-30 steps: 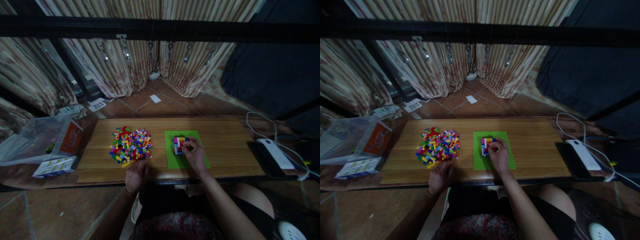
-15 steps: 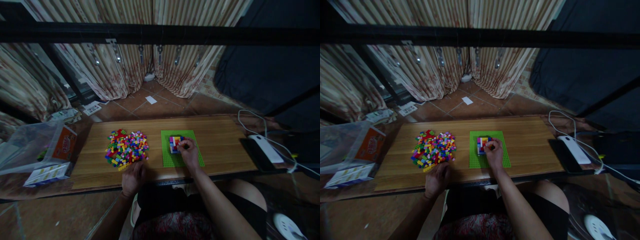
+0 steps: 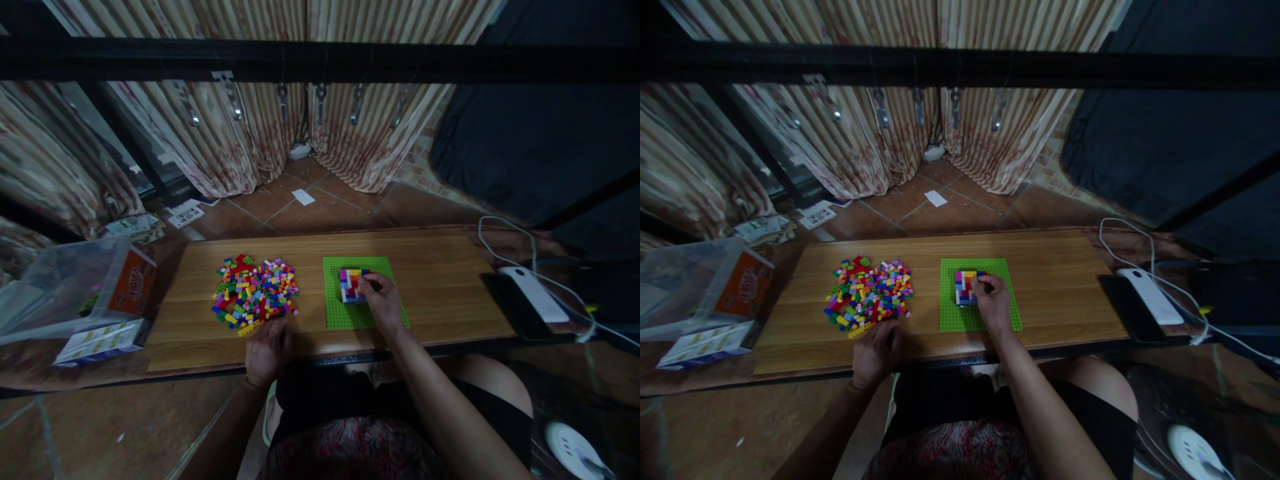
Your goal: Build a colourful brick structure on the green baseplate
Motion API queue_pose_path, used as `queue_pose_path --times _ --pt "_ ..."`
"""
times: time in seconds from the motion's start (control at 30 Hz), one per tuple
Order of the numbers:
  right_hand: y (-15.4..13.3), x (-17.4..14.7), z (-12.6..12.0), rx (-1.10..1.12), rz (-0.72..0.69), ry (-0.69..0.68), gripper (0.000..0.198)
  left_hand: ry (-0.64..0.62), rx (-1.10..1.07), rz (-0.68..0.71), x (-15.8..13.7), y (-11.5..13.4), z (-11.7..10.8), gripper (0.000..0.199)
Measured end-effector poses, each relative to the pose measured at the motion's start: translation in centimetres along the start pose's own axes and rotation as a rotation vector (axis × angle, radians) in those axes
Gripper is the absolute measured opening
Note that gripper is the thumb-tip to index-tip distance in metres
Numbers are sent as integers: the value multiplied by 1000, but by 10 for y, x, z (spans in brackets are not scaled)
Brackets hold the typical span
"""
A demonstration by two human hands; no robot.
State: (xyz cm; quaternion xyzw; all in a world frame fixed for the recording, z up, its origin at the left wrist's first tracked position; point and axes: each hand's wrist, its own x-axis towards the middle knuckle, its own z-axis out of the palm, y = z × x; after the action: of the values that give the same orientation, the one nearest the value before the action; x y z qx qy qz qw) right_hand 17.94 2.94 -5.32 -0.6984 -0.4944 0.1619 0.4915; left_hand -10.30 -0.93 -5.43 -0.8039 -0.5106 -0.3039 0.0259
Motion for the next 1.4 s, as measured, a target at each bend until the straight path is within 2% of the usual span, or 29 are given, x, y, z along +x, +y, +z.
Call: queue_pose_path --times 0.1,0.17,0.57,0.67,0.8,0.83,0.87,0.97,1.07,1.2,1.4 --pt "-1 3 4 -19 127 56 33 23 2 18 1 1 -1 8" --pt "-1 3 5 -16 159 53 33 25 2 25 1 1 -1 7" --pt "2 4 1 -31 117 2 35 -10 -27 -13 -1 1 1 9" --pt "-4 2 -6 -23 65 -19 38 -23 -36 -30 -2 3 0 10" --pt "-31 -8 -11 -107 -122 126 31 -49 -66 -41 -3 4 -1 11" --pt "-40 -12 -10 -110 -172 127 28 -52 -76 -37 -3 4 -2 11" --pt "-50 -16 -6 -92 -218 91 25 -54 -86 -32 -4 4 -2 12" --pt "-74 -30 12 -29 -310 -165 21 -66 -113 -15 -5 4 -2 15" --pt "-84 -41 35 -55 -331 -349 21 -72 -110 -19 -5 4 -1 16" --pt "-84 -40 61 -123 -291 -408 24 -78 -86 -31 -5 5 -2 14" --pt "-91 -16 89 -325 -162 -443 26 -90 -64 -44 -5 7 -3 13"
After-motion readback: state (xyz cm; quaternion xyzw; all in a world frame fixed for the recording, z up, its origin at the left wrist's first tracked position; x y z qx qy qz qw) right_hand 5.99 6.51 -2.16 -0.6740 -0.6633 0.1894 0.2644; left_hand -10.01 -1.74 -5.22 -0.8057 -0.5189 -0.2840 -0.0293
